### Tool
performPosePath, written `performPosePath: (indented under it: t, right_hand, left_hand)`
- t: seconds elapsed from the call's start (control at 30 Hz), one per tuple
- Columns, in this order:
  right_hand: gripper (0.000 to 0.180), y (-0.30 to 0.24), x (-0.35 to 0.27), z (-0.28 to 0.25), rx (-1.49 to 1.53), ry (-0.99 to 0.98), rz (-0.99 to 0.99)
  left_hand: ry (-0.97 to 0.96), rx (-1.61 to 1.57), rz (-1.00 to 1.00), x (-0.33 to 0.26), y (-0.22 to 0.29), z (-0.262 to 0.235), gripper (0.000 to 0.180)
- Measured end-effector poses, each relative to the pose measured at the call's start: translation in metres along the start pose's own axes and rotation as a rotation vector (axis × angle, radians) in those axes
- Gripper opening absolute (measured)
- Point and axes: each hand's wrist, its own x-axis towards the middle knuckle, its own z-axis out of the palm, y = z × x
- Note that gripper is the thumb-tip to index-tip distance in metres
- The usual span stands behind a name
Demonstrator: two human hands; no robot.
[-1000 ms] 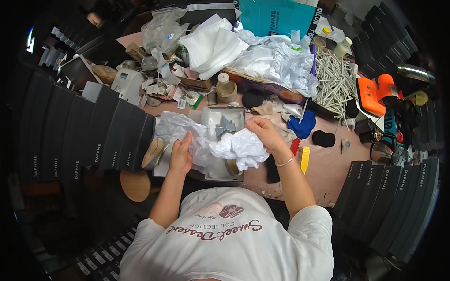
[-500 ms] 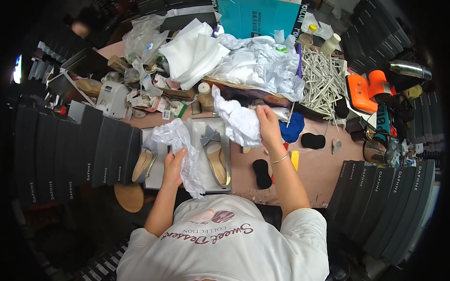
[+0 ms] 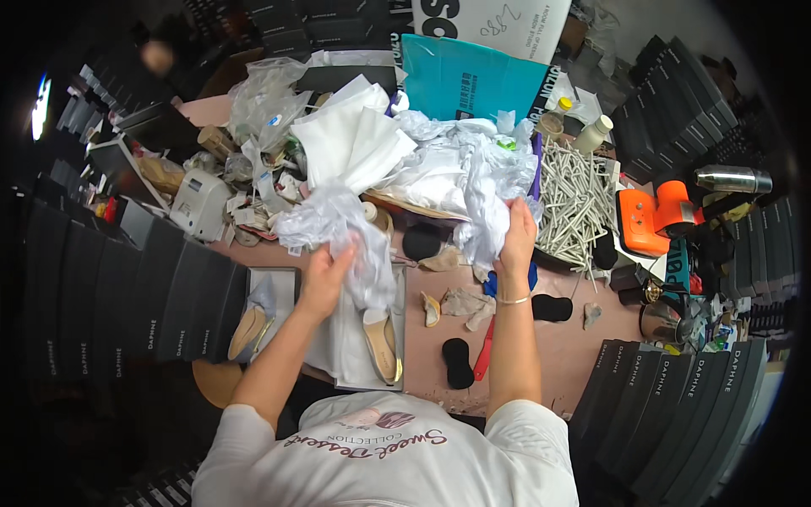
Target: Packing a pair of shoes into a shoebox using protective paper and foam inserts.
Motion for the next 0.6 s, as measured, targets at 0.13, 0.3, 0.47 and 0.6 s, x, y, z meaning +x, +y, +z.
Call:
performPosePath:
  t: [0.13,0.3,0.47,0.6]
  right_hand:
    - [0.030,0.016,-0.039,-0.079,-0.115,-0.008,0.137]
    - [0.029,0.026,-0.084,-0.100,-0.055,0.016,0.275]
    - [0.028,0.028,-0.081,-0.080,-0.025,0.022,0.327]
    - [0.024,0.041,-0.054,-0.077,-0.375,-0.021,0.164]
  left_hand:
    - [0.026,0.440,0.795,0.110,0.080,0.062,0.031]
    - [-0.039,1.030,0.951,0.225,0.026,0.123,0.030]
    - [-0.511,1.459,0.387,0.233,-0.035,0.124,0.046]
    - [-0.612,0.174,0.106,0.142,-0.001,0.100,0.061]
